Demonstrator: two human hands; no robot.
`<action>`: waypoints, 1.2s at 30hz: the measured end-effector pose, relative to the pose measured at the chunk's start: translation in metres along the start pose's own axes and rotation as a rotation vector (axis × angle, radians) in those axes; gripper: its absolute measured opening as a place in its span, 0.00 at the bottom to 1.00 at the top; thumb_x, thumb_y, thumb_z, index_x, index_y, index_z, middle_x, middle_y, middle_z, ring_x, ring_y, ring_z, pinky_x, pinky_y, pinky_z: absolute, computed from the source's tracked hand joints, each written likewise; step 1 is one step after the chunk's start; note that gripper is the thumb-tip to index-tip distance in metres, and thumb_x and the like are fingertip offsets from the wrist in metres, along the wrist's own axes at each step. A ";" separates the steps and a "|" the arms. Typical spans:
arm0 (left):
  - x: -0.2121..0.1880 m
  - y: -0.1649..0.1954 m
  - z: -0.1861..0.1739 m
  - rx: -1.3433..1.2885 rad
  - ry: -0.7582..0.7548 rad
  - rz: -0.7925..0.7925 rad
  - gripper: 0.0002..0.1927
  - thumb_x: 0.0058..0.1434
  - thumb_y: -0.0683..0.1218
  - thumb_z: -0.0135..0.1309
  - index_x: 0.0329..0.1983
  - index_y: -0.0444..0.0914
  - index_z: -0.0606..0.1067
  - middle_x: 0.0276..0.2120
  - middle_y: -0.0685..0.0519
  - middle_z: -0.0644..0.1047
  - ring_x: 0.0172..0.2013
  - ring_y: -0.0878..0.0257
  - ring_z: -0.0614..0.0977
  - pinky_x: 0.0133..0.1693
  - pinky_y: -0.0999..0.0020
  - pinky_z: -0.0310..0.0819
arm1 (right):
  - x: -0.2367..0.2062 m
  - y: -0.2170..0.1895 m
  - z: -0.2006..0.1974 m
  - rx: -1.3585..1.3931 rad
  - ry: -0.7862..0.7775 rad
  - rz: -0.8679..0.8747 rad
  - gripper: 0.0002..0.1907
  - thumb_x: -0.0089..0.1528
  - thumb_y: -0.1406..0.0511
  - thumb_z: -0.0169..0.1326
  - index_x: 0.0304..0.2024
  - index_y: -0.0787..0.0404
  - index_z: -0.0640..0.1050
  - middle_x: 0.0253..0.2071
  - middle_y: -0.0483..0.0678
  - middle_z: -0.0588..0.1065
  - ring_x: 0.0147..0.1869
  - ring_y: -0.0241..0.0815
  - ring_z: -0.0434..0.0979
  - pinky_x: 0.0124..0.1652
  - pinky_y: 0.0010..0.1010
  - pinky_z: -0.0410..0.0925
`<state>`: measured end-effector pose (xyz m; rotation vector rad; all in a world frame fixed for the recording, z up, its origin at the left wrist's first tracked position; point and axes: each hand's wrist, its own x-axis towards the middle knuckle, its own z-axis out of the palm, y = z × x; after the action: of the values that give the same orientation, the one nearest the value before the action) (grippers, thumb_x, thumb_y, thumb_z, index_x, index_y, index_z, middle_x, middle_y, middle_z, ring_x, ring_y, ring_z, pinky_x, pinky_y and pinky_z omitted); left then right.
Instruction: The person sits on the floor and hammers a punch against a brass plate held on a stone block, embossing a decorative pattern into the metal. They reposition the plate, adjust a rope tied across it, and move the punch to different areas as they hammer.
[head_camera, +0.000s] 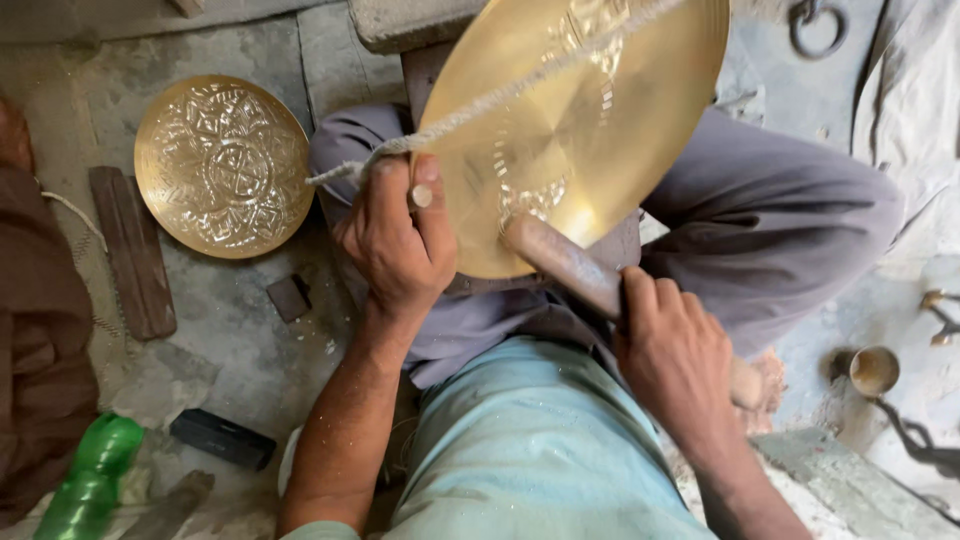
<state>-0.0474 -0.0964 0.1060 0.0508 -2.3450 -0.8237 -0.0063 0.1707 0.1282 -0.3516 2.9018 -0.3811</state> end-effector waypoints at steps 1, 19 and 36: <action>-0.004 -0.003 -0.001 -0.006 -0.013 -0.010 0.10 0.79 0.46 0.46 0.44 0.35 0.72 0.32 0.45 0.74 0.31 0.44 0.78 0.34 0.51 0.69 | -0.002 0.002 0.000 -0.064 -0.103 0.056 0.25 0.58 0.63 0.58 0.57 0.59 0.72 0.42 0.58 0.78 0.44 0.62 0.79 0.43 0.51 0.70; -0.102 -0.065 -0.029 -0.187 -0.140 -0.736 0.14 0.76 0.49 0.49 0.45 0.32 0.69 0.30 0.46 0.72 0.30 0.63 0.71 0.35 0.66 0.66 | -0.017 -0.002 0.002 0.110 -0.107 0.495 0.51 0.62 0.55 0.59 0.78 0.68 0.51 0.49 0.68 0.75 0.46 0.68 0.79 0.40 0.53 0.71; -0.041 -0.110 -0.058 -0.268 -0.281 -0.514 0.11 0.74 0.46 0.56 0.51 0.33 0.77 0.32 0.56 0.73 0.31 0.69 0.69 0.36 0.74 0.67 | 0.087 -0.007 0.014 0.377 0.161 0.193 0.12 0.67 0.59 0.57 0.46 0.62 0.81 0.33 0.58 0.79 0.36 0.57 0.81 0.38 0.45 0.72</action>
<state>0.0009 -0.2073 0.0543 0.4661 -2.4911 -1.4706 -0.0843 0.1390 0.1025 0.0203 2.8914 -0.9406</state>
